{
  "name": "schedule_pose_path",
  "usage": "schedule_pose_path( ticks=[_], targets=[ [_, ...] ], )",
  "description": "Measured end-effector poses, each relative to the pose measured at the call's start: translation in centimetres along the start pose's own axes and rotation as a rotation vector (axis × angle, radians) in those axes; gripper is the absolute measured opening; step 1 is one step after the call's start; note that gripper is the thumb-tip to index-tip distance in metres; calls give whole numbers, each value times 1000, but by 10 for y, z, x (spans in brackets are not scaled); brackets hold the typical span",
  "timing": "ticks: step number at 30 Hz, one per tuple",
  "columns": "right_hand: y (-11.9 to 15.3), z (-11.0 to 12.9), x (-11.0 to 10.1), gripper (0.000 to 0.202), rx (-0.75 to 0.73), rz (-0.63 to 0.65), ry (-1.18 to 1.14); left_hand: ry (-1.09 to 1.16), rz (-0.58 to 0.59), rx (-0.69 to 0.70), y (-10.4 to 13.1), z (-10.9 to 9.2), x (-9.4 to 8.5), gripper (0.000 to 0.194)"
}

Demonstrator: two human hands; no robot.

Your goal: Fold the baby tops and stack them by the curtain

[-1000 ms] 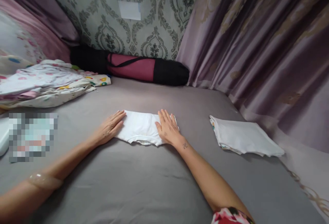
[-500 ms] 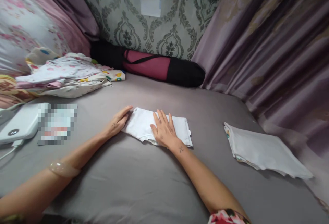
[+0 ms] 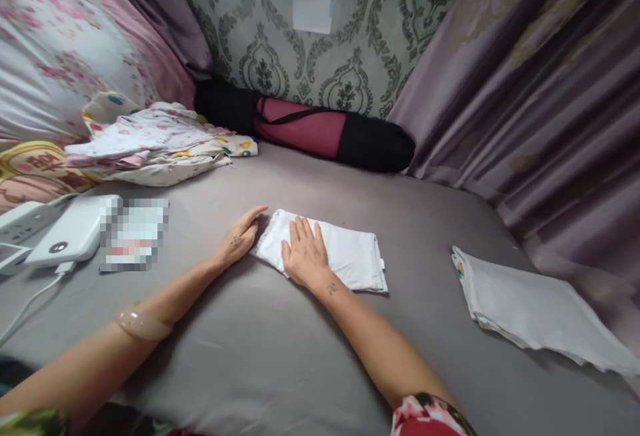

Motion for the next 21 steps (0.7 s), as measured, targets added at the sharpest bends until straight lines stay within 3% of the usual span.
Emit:
schedule_pose_path(
  ticks=[9,14,21],
  targets=[
    [-20,20,4,59,42,31,26,18,16,-19,0,0,0,53],
    [-35,36,19,62,66,33,-51,49,12,-16,-1,0,0,52],
    [-34,33,19,62,62,88,-121,-16,36,6,0,1,0,49]
  ],
)
Point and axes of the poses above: each hand's wrist, its own y-axis away from the middle knuckle, its own x-axis out of the palm, z = x × y, the point moved 5 cm from there along -y, towards the middle knuckle, and after that the axes turned 7 degrees about -z, right-handed, at the moved point
